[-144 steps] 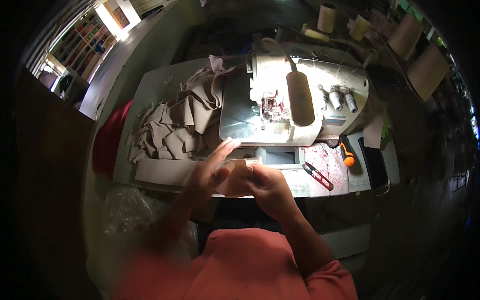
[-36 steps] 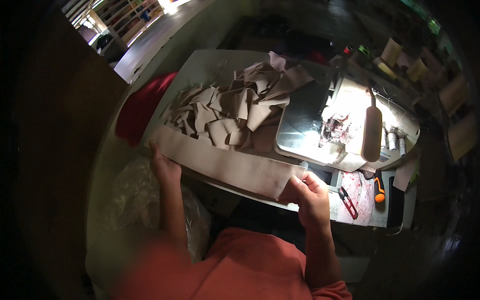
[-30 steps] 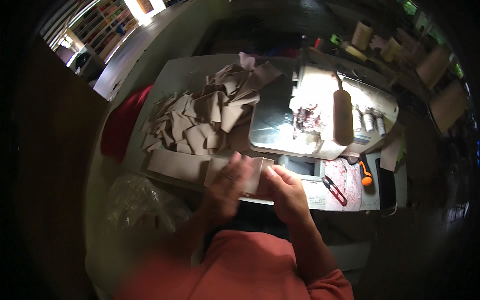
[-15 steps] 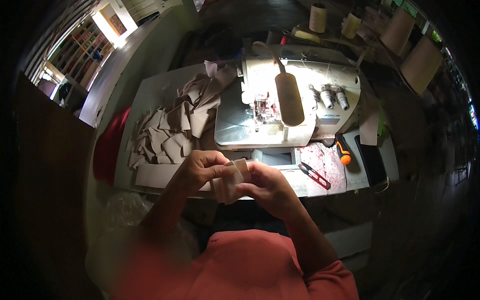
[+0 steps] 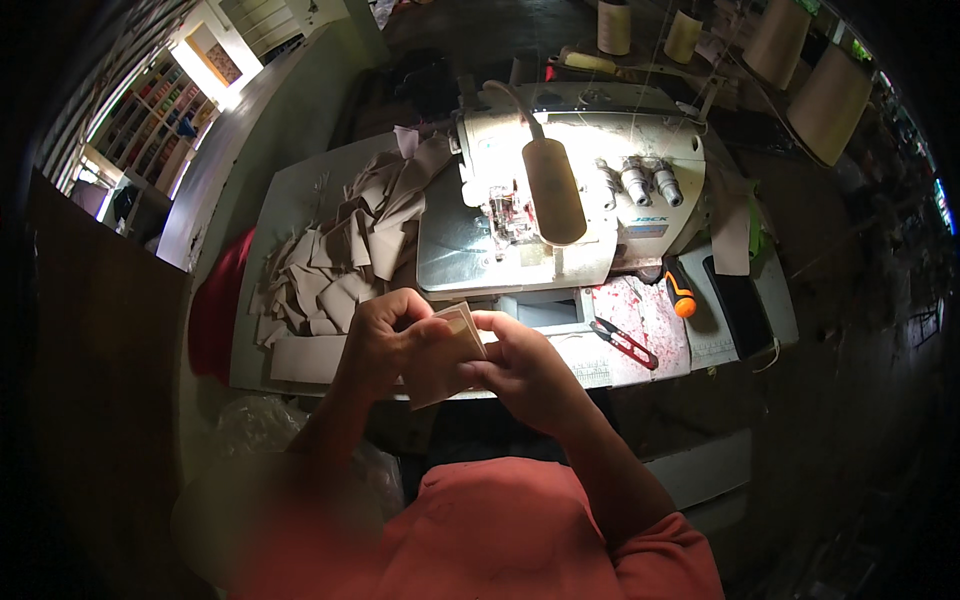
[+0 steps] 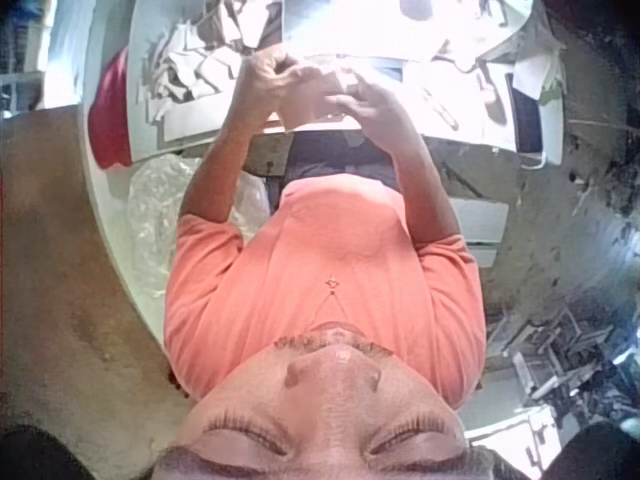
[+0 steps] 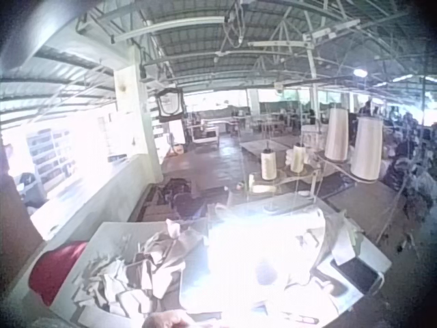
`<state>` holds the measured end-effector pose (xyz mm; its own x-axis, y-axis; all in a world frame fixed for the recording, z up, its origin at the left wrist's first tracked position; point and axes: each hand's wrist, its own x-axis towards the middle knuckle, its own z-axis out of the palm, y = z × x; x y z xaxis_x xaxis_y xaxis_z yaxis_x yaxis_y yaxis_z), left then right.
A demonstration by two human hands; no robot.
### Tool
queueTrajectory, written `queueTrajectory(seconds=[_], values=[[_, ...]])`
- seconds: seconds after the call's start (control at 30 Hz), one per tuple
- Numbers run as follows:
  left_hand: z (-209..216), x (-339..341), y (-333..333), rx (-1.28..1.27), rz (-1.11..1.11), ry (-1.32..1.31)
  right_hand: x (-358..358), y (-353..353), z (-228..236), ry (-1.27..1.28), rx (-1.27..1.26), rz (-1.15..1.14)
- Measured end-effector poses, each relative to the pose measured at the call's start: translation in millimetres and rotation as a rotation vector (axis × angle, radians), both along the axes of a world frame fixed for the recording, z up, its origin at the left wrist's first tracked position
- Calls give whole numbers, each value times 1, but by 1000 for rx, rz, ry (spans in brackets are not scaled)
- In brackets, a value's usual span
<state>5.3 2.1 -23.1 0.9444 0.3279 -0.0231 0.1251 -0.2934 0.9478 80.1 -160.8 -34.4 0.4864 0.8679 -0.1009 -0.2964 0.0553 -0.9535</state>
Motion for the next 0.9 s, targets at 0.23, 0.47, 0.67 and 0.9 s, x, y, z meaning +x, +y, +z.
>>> queueTrajectory(seconds=[0.23, 0.47, 0.67, 0.9], values=[[4, 10, -1, -59, 22, -23, -2, -3, -9, 186, 80, -79], [-25, 67, 9, 621, 37, -222, 18, 25, -52, 53, 80, -376], [-26, 56, 11, 947, -250, -350, 2, 20, -69, 93, 163, -470], [-26, 75, 21, 754, -194, -269, 15, 25, -58, -37, 52, -475]])
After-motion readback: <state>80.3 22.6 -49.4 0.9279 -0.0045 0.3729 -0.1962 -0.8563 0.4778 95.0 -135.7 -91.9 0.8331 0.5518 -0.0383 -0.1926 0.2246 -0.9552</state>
